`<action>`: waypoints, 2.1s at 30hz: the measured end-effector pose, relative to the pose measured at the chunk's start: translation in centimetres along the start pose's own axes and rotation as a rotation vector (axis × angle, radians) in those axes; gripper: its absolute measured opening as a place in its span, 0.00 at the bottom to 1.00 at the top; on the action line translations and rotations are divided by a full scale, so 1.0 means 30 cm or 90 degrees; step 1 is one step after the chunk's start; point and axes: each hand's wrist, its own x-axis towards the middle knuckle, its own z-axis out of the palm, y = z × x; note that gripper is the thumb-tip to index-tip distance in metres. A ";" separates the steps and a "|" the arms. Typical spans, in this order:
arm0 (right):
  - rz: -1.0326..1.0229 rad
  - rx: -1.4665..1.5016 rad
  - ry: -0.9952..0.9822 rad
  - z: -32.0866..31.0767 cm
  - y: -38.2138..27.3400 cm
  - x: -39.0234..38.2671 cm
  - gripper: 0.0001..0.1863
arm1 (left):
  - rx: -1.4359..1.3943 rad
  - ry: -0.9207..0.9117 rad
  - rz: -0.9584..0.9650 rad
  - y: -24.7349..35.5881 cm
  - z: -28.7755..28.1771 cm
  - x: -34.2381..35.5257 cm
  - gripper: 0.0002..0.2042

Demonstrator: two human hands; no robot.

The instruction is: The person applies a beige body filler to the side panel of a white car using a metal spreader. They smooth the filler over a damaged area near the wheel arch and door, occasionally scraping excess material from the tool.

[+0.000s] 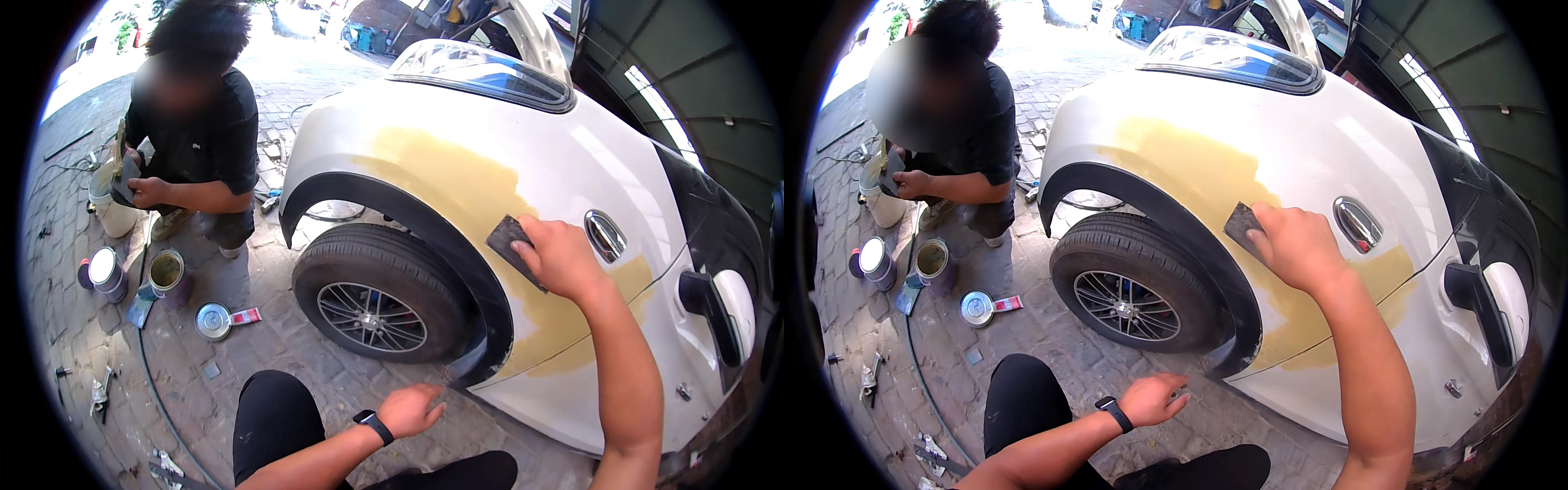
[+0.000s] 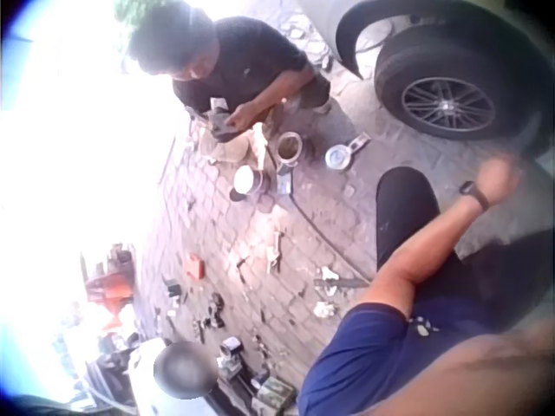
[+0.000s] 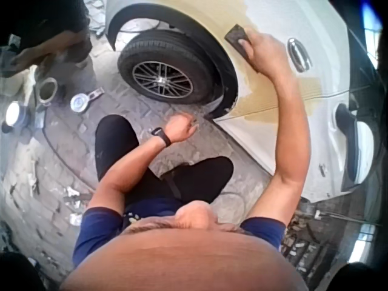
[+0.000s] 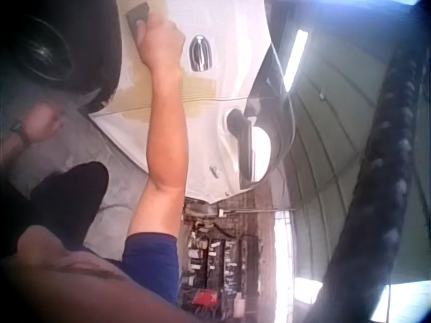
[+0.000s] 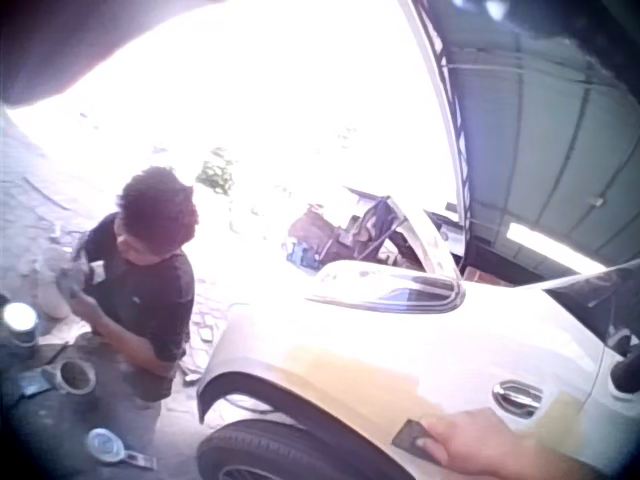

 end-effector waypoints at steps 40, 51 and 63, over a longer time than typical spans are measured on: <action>0.141 0.867 -0.146 0.216 -0.379 -0.062 0.14 | -0.891 0.227 -0.142 0.044 -0.351 0.039 0.15; 0.165 0.930 -0.196 0.307 -0.387 -0.276 0.14 | -0.837 0.252 -0.215 0.013 -0.316 0.007 0.07; 0.303 1.013 -0.038 0.492 -0.363 -0.563 0.15 | -0.933 0.110 -0.261 0.006 -0.160 0.017 0.16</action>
